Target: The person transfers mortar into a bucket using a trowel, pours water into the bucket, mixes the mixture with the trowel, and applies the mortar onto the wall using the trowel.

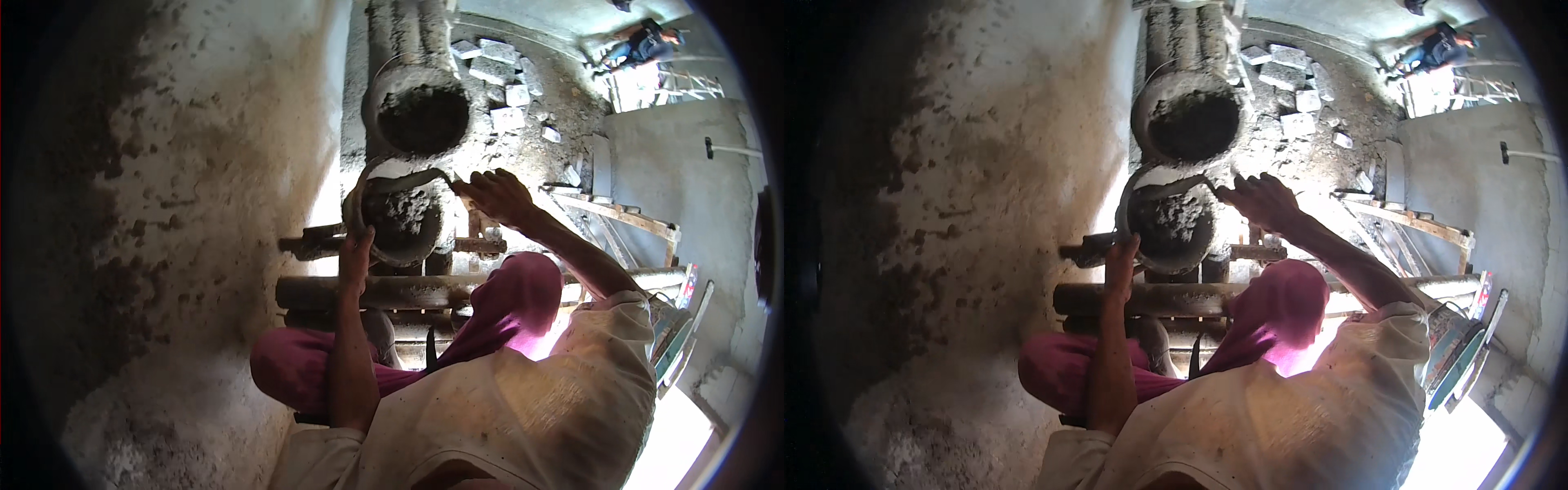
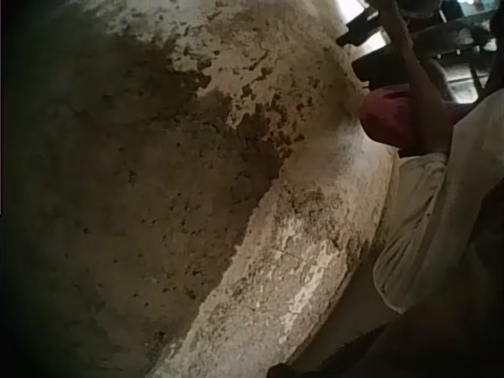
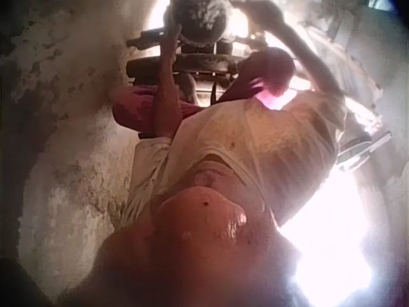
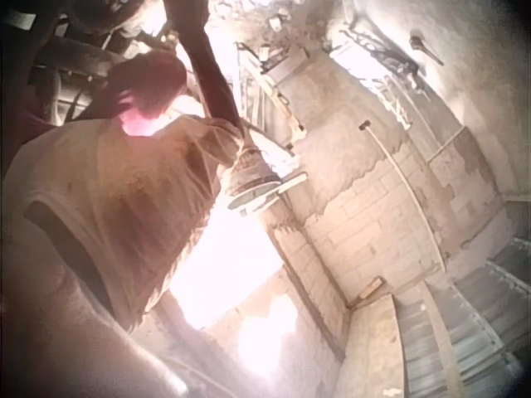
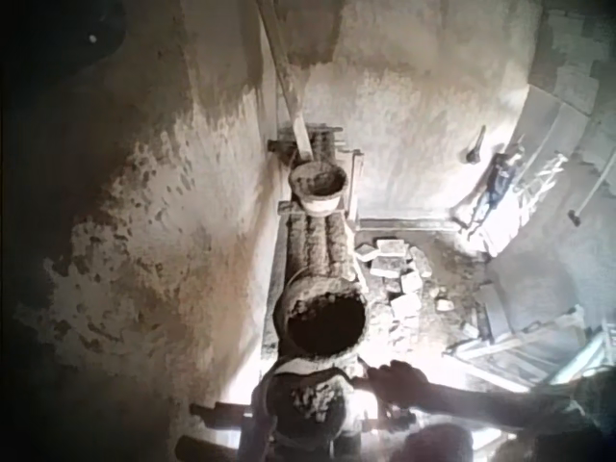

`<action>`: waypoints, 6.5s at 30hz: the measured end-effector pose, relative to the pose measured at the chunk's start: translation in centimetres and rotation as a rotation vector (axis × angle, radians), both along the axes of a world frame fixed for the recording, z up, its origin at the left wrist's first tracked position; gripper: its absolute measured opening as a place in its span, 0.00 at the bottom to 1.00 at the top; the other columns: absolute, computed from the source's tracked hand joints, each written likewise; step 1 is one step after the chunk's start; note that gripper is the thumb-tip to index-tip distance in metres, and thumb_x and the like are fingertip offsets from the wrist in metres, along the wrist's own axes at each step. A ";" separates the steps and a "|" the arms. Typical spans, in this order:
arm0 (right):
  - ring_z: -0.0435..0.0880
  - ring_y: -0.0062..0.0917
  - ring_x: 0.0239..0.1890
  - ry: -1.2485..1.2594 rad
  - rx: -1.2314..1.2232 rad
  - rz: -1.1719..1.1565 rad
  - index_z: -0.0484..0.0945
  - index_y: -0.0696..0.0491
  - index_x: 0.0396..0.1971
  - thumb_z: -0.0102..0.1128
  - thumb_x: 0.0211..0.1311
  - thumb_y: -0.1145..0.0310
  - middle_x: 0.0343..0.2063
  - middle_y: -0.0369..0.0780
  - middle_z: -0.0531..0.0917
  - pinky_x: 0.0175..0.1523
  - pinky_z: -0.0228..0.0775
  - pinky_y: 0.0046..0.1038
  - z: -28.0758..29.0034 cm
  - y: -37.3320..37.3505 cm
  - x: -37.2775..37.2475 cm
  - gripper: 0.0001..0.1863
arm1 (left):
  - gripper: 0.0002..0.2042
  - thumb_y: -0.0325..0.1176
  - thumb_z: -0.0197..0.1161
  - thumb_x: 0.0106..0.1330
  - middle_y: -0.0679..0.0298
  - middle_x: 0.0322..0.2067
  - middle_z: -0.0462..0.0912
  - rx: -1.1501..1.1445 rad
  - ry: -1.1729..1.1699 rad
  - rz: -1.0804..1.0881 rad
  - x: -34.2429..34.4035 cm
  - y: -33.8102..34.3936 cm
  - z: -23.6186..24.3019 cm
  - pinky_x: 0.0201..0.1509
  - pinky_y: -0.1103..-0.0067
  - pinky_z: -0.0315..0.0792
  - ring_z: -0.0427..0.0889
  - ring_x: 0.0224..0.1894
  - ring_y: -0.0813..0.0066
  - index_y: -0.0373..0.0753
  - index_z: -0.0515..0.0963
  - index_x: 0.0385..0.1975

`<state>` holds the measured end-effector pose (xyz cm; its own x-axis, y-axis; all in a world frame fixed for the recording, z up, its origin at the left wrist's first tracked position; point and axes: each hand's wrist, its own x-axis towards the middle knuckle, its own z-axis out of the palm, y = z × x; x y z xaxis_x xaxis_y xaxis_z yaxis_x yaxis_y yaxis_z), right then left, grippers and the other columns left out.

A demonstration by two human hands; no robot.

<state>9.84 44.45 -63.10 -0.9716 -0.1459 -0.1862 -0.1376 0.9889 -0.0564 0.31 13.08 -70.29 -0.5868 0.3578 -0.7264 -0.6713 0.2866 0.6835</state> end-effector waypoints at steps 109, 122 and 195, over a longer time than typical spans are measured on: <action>0.82 0.37 0.40 -0.140 -0.215 -1.714 0.76 0.44 0.49 0.51 0.61 0.70 0.41 0.39 0.80 0.39 0.72 0.35 14.3 12.7 71.8 0.16 | 0.22 0.60 0.49 0.67 0.68 0.31 0.78 -0.258 -0.114 -1.335 43.2 28.2 12.1 0.55 0.67 0.64 0.77 0.42 0.73 0.45 0.73 0.29; 0.77 0.28 0.46 0.309 -0.614 -1.799 0.72 0.59 0.53 0.52 0.64 0.70 0.44 0.45 0.77 0.51 0.71 0.28 0.2 16.6 76.5 0.18 | 0.22 0.48 0.65 0.61 0.52 0.31 0.81 0.223 1.136 -1.238 41.8 30.3 3.0 0.39 0.72 0.73 0.80 0.35 0.63 0.31 0.79 0.35; 0.69 0.42 0.52 -0.053 0.127 -1.310 0.65 0.36 0.61 0.59 0.55 0.69 0.53 0.45 0.69 0.54 0.62 0.48 3.0 -9.4 57.7 0.32 | 0.33 0.63 0.48 0.64 0.53 0.52 0.76 -0.014 0.267 -1.152 36.9 25.9 1.4 0.49 0.68 0.71 0.77 0.51 0.57 0.40 0.70 0.58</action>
